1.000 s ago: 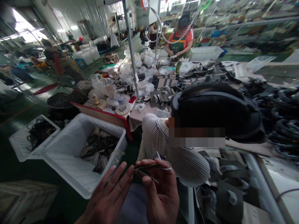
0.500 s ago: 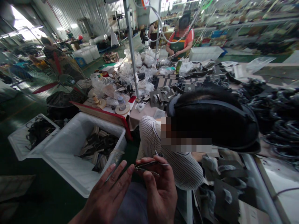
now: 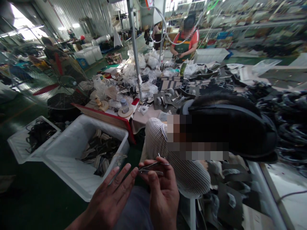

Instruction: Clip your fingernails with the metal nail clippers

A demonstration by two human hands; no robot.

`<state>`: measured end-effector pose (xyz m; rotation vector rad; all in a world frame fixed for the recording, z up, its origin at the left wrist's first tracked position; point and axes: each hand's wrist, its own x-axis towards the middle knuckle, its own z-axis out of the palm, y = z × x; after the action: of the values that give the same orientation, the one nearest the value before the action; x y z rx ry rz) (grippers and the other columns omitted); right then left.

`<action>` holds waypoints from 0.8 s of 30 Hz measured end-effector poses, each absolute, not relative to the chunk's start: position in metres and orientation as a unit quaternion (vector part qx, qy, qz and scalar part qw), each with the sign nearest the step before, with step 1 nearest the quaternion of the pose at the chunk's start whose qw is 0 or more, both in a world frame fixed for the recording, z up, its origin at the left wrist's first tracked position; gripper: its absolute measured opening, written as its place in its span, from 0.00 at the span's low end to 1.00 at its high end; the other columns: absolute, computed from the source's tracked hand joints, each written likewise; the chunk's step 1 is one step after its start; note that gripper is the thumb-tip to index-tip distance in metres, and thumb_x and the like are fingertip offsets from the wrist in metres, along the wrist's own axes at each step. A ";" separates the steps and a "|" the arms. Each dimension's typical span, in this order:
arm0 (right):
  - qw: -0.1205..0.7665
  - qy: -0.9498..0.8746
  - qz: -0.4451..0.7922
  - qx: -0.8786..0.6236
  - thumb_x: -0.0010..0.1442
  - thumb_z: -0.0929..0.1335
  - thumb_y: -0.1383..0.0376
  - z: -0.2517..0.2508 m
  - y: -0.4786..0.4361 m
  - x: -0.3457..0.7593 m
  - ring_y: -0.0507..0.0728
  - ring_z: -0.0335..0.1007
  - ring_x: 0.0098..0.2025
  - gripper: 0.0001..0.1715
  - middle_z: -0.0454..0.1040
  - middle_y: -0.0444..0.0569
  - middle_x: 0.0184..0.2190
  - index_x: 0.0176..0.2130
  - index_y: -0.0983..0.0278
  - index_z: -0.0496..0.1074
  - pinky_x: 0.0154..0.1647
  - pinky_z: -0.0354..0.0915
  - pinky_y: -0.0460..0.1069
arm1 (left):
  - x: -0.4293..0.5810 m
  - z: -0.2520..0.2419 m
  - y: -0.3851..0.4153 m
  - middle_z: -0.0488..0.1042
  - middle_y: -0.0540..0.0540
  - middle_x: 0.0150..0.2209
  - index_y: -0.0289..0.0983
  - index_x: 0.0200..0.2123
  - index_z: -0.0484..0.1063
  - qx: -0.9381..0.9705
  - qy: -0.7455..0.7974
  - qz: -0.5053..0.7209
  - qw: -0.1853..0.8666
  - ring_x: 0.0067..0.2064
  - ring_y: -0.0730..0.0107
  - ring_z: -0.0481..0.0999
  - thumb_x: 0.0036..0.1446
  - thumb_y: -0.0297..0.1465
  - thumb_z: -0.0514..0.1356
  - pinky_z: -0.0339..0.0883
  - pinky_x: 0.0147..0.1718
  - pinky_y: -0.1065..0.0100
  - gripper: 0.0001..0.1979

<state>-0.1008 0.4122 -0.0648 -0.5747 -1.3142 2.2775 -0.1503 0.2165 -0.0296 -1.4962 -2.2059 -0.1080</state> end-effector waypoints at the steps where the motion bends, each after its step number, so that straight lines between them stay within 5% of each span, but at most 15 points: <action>1: 0.222 -0.476 0.825 -0.209 0.75 0.80 0.52 -0.065 0.412 -0.101 0.66 0.92 0.53 0.28 0.88 0.58 0.56 0.67 0.55 0.76 0.51 0.91 0.60 | -0.150 -0.030 0.216 0.69 0.29 0.80 0.23 0.68 0.82 -0.545 -0.804 -0.040 0.233 0.81 0.36 0.71 0.77 0.22 0.54 0.40 0.88 0.39 0.25; 24: 0.198 -0.468 0.814 -0.279 0.65 0.86 0.49 -0.076 0.406 -0.103 0.67 0.93 0.49 0.35 0.89 0.57 0.53 0.62 0.58 0.76 0.51 0.91 0.61 | -0.143 -0.032 0.219 0.73 0.23 0.77 0.18 0.65 0.82 -0.541 -0.806 -0.027 0.238 0.78 0.35 0.75 0.76 0.22 0.53 0.37 0.89 0.39 0.25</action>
<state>-0.1029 0.4059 -0.0763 -0.7818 -1.3103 2.2790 -0.1430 0.2186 -0.0321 -1.4814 -2.2084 -0.0732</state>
